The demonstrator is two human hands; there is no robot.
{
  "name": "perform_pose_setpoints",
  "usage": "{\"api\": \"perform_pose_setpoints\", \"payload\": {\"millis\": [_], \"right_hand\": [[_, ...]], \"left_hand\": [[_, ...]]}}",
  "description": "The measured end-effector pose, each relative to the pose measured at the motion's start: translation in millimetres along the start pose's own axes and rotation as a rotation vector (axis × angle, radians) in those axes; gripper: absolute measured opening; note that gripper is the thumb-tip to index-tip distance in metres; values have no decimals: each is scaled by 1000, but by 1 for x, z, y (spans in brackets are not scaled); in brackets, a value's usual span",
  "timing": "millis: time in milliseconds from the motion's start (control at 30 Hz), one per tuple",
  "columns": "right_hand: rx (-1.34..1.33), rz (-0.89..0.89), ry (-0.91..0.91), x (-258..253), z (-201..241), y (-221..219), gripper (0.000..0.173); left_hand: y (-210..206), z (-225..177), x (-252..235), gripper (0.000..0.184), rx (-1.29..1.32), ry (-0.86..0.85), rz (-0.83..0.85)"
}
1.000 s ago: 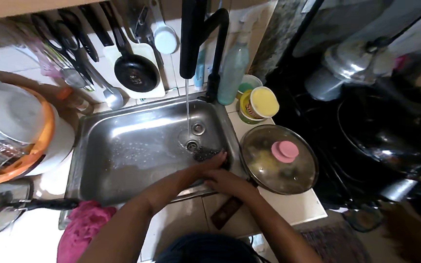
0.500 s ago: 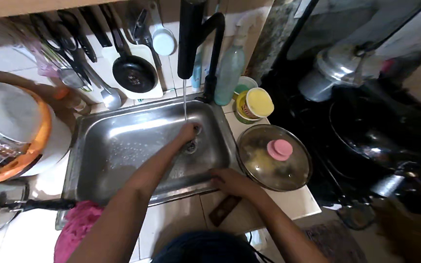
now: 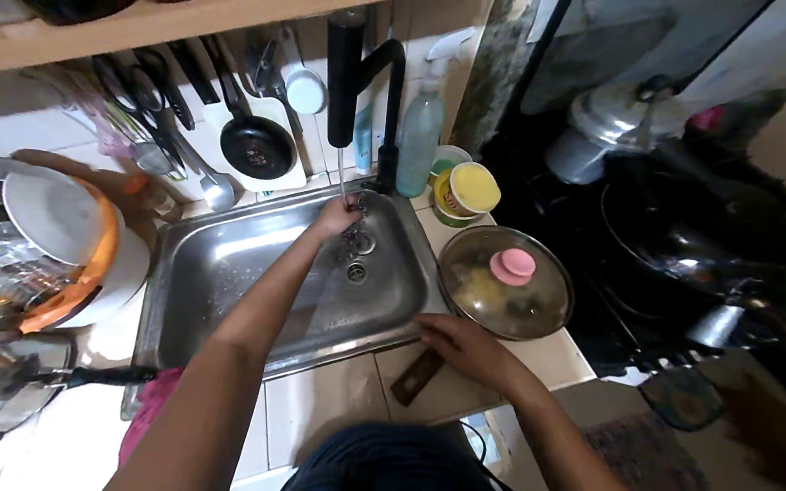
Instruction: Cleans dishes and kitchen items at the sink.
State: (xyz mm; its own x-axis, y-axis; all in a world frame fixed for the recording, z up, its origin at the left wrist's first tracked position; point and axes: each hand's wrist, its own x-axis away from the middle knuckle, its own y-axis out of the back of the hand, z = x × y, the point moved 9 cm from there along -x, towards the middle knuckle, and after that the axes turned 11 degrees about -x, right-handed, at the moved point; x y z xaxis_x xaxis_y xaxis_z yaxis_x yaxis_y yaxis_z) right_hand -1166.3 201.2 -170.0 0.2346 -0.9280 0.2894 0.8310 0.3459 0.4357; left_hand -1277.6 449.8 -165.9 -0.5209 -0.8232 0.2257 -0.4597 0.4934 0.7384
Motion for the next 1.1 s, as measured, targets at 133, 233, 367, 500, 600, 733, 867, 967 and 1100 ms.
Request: {"api": "perform_pose_setpoints", "payload": {"millis": [133, 233, 367, 500, 600, 733, 867, 967, 1100], "right_hand": [[-67, -205, 109, 28, -16, 16, 33], [-90, -246, 74, 40, -32, 22, 33], [-100, -256, 51, 43, -44, 21, 33], [-105, -187, 16, 36, -37, 15, 33], [-34, -30, -72, 19, -21, 11, 37], [-6, 83, -72, -21, -4, 10, 39], [-9, 56, -38, -81, 6, 12, 35], [-22, -18, 18, -133, 16, 20, 34], [-229, -232, 0, -194, 14, 28, 63]], "left_hand": [[0, 0, -2, 34, -122, 7, 3], [-4, 11, -16, 39, -309, 14, -13], [-3, 22, -35, 42, -599, -48, -153], [1, 26, -41, 38, -641, -25, -140], [11, 29, -36, 38, -542, 120, -108], [20, 34, -36, 47, -316, 131, -175], [21, 43, -42, 45, -12, 119, -194], [21, 46, -35, 53, 242, 215, -186], [17, 42, -28, 54, 505, 255, -164]]}}
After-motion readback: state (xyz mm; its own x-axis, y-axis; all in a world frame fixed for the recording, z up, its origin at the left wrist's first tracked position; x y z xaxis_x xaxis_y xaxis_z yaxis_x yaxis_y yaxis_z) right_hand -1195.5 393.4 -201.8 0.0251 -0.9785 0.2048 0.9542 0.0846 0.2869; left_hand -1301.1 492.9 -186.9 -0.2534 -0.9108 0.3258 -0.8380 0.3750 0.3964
